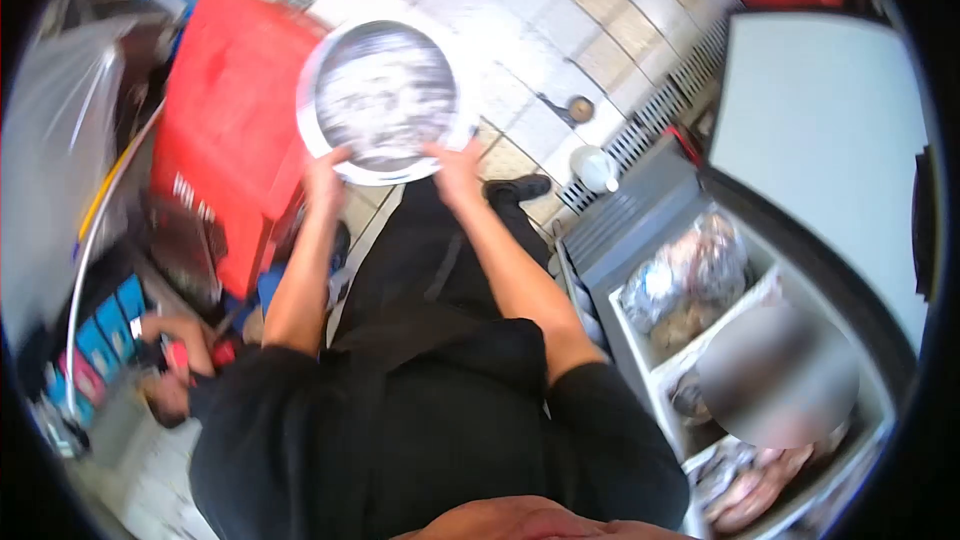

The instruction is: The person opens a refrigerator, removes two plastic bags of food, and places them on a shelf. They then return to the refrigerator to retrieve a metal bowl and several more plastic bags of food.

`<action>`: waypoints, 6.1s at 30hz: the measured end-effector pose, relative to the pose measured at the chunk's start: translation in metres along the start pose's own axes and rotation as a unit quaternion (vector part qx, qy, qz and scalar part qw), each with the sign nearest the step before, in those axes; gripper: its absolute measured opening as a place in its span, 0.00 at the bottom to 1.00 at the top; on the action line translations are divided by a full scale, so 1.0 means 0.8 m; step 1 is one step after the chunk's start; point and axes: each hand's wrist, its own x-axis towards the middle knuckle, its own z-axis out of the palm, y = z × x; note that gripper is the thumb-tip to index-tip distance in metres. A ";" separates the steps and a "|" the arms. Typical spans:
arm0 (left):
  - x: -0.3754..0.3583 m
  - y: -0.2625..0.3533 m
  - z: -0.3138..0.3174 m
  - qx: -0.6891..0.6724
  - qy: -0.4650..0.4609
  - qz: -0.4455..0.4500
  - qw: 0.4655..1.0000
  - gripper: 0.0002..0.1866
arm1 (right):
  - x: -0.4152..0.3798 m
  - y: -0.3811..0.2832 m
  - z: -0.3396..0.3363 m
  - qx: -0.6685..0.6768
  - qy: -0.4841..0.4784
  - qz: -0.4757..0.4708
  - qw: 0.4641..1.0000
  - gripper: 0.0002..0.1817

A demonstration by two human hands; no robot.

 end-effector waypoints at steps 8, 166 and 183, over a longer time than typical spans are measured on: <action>0.147 0.025 -0.310 0.000 0.098 -0.081 0.992 0.18 | 0.043 0.146 0.224 -0.266 -0.118 0.010 0.957 0.17; -0.192 -0.380 0.578 0.003 -0.576 -0.311 0.756 0.34 | -0.136 -0.125 -0.819 -0.605 0.546 -0.001 0.580 0.11; -0.413 -0.531 0.751 0.465 -0.665 0.255 0.526 0.35 | -0.202 -0.072 -0.829 -0.134 0.787 -0.195 0.569 0.06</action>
